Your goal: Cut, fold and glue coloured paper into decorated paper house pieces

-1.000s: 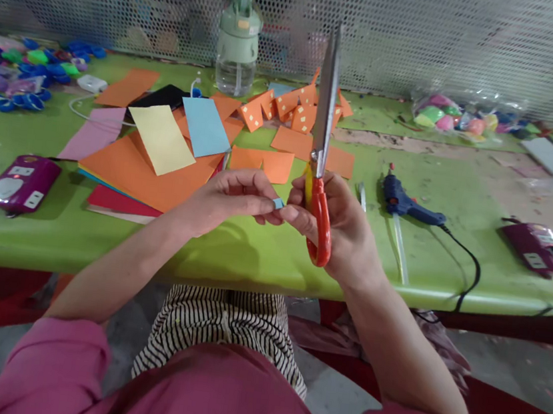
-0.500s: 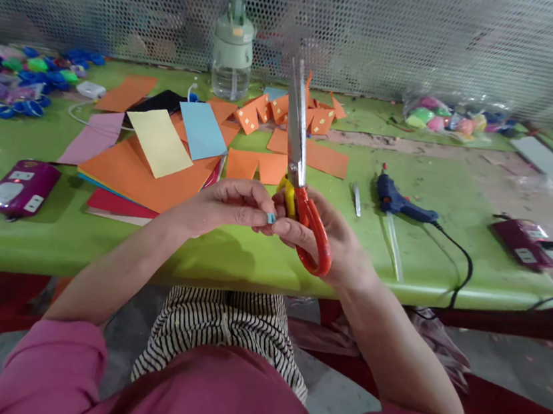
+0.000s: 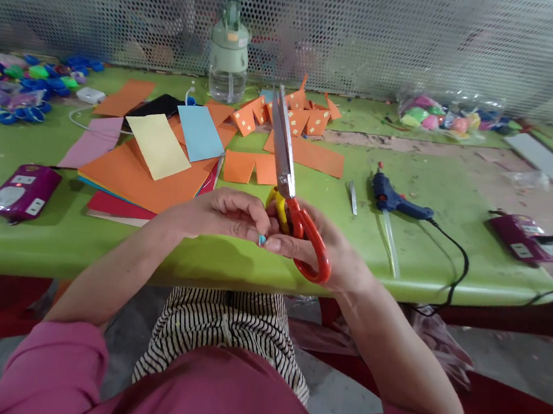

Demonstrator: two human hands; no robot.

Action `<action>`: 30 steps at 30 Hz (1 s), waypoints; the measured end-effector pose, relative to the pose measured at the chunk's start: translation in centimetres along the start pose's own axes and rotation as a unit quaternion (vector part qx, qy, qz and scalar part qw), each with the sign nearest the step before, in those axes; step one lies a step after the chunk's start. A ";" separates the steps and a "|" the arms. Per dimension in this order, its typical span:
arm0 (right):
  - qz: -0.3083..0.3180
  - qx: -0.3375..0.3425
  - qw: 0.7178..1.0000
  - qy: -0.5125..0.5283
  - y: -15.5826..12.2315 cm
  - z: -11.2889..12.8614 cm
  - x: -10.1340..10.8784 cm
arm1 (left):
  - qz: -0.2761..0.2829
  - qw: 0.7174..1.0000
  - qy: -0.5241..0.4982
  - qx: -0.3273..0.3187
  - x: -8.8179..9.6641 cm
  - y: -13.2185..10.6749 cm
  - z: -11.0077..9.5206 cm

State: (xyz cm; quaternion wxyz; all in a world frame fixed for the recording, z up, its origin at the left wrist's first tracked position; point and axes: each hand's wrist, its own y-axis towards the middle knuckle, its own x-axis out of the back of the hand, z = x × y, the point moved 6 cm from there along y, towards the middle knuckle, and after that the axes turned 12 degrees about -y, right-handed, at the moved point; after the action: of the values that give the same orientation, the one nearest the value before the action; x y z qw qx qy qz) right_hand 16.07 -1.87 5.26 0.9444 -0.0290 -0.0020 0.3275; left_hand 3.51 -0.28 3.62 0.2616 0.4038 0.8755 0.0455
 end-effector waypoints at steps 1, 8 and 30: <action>0.005 0.001 1.000 0.000 -0.1 -0.1 0.0 | 0.006 1.000 -0.002 0.005 -0.1 0.0 0.0; 0.016 -0.007 1.000 0.023 -0.5 -0.4 -0.1 | -0.021 0.997 -0.037 0.069 -0.5 -0.4 0.5; 0.037 0.012 0.999 0.004 -0.4 -0.9 -0.3 | -0.026 0.995 0.034 0.095 -0.1 -0.6 0.7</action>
State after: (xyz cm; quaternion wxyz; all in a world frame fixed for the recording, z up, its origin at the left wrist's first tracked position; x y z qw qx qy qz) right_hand 16.14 -2.39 4.37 0.9320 -0.0193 0.0070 0.3618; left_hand 3.55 -0.85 2.87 0.1935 0.4018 0.8945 -0.0314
